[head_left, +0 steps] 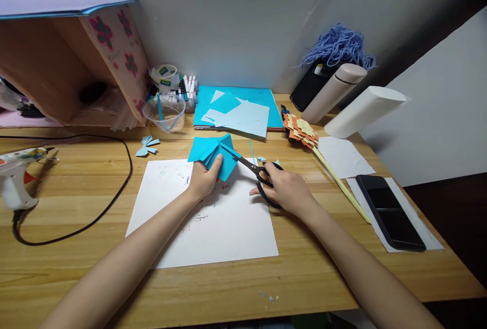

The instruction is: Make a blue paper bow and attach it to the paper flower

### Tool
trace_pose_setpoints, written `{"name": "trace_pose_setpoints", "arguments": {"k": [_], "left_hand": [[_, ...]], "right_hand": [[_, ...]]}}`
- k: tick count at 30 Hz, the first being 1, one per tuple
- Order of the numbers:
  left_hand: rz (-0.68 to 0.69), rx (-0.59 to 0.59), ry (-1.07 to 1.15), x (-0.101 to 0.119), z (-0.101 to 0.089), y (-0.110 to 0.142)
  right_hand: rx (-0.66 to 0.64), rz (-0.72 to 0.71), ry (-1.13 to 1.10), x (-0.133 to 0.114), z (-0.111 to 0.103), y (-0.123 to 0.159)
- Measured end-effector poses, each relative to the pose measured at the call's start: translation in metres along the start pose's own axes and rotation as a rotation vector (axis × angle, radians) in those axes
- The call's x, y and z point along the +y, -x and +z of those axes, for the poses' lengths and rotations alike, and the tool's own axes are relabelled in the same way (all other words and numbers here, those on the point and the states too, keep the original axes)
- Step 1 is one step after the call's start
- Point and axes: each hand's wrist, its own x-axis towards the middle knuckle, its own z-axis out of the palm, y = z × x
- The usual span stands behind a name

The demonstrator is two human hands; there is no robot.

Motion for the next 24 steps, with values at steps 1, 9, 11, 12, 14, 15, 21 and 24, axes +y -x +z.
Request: {"name": "trace_pose_setpoints", "arguments": {"k": [1, 9, 11, 12, 14, 15, 21, 24], "left_hand": [[0.005, 0.007, -0.002, -0.0001, -0.0001, -0.0001], [0.066, 0.020, -0.033, 0.0000, -0.0003, -0.0007], [0.066, 0.010, -0.028, 0.0001, -0.0002, -0.0007], [0.064, 0.003, -0.025, 0.0000, -0.0002, -0.0007], [0.062, -0.002, -0.025, -0.0002, -0.0003, -0.0007], [0.065, 0.005, -0.026, -0.0002, -0.0003, -0.0006], [0.081, -0.014, -0.021, 0.0011, -0.0003, -0.0003], [0.066, -0.034, -0.011, 0.0012, -0.0002, -0.0005]], "right_hand": [[0.000, 0.004, -0.001, -0.0002, -0.0002, 0.0001], [0.003, 0.006, -0.004, -0.0001, -0.0002, 0.0009], [0.015, -0.001, 0.001, 0.0006, 0.0006, 0.0011], [0.020, -0.004, 0.002, 0.0009, 0.0011, 0.0012], [0.029, -0.007, 0.007, 0.0016, 0.0019, 0.0015], [0.033, -0.008, 0.011, 0.0019, 0.0022, 0.0015], [0.042, -0.024, 0.028, 0.0032, 0.0037, 0.0012], [0.032, -0.023, 0.012, 0.0032, 0.0036, 0.0013]]}}
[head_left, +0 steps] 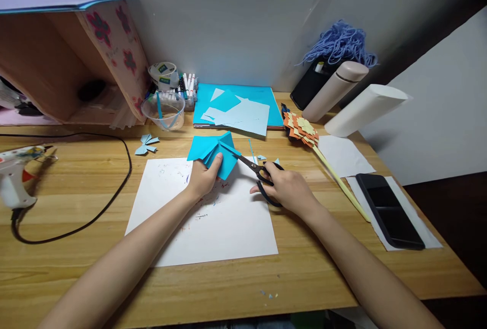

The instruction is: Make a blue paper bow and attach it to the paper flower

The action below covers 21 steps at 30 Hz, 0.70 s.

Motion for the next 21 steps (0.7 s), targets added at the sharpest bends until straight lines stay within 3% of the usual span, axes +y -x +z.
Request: {"name": "trace_pose_setpoints", "arguments": {"k": [7, 21], "left_hand": [[0.024, 0.047, -0.028, -0.0005, 0.0000, -0.0005], [-0.031, 0.033, 0.001, -0.0005, 0.0000, 0.0005]], "right_hand": [[-0.047, 0.027, -0.018, -0.0022, -0.0038, -0.0005], [-0.049, 0.009, -0.014, -0.0028, -0.0042, -0.0010]]}}
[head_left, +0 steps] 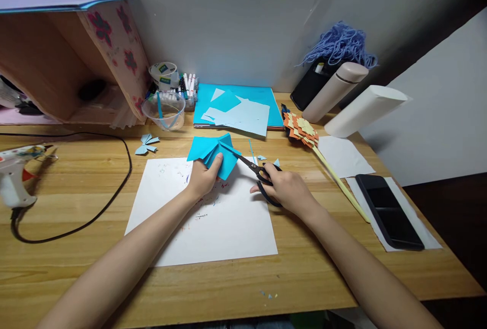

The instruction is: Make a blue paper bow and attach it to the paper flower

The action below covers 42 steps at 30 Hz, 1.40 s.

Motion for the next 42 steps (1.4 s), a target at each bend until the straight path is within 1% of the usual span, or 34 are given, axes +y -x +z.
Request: {"name": "trace_pose_setpoints", "arguments": {"k": [7, 13, 17, 25, 30, 42], "left_hand": [[0.024, 0.001, -0.012, 0.0013, -0.0001, -0.0001], [0.088, 0.015, -0.066, 0.0012, -0.0005, -0.0004], [0.145, 0.035, -0.125, 0.0000, -0.0001, 0.0003], [0.172, 0.018, -0.141, -0.0010, -0.0001, 0.0000], [0.171, -0.002, -0.132, -0.0015, -0.0001, -0.0001], [0.159, -0.001, -0.121, -0.0010, -0.0005, -0.0003]], "right_hand": [[0.008, -0.002, 0.020, -0.0004, -0.0004, -0.0001], [-0.060, 0.014, -0.048, -0.0036, -0.0032, -0.0014], [-0.085, 0.022, -0.042, -0.0034, -0.0024, -0.0013], [-0.098, 0.019, -0.049, -0.0037, -0.0014, 0.0003], [-0.098, 0.020, -0.051, -0.0047, -0.0020, -0.0001], [-0.109, 0.046, -0.050, -0.0065, -0.0026, -0.0004]]}}
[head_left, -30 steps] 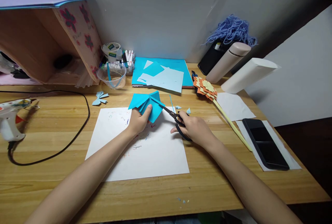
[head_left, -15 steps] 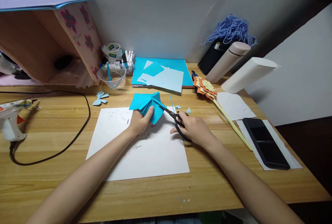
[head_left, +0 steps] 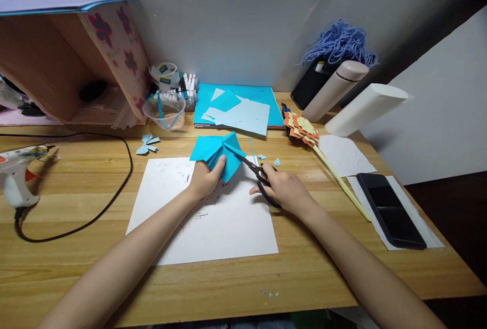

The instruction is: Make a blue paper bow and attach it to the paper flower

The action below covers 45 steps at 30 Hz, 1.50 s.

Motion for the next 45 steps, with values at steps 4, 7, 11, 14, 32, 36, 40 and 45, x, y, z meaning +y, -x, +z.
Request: {"name": "trace_pose_setpoints", "arguments": {"k": [4, 7, 11, 14, 32, 36, 40, 45], "left_hand": [[0.002, 0.003, -0.021, 0.0020, -0.0001, 0.0000], [-0.011, 0.010, -0.024, 0.0023, 0.0000, 0.0001], [-0.019, 0.009, -0.009, 0.0019, 0.0001, 0.0006], [-0.028, 0.011, -0.007, 0.0014, 0.0001, 0.0009], [0.059, -0.015, -0.063, -0.0041, -0.0006, 0.0031], [0.080, -0.031, -0.097, -0.0019, -0.0007, 0.0021], [0.088, -0.034, -0.103, -0.0011, -0.0006, 0.0020], [0.030, -0.015, -0.087, 0.0009, -0.0004, 0.0026]], "right_hand": [[0.004, 0.001, 0.010, -0.0002, 0.0000, 0.0000], [0.016, -0.013, 0.017, 0.0000, 0.0001, 0.0000], [0.044, -0.032, 0.038, 0.0004, 0.0007, -0.0004], [0.040, -0.029, 0.033, 0.0005, 0.0008, -0.0003], [-0.014, -0.029, 0.002, -0.0015, 0.0010, 0.0008], [-0.020, -0.036, -0.007, -0.0011, 0.0011, 0.0004], [-0.028, -0.040, -0.018, -0.0011, 0.0012, 0.0002], [-0.052, -0.016, -0.060, -0.0015, -0.0001, 0.0000]]}}
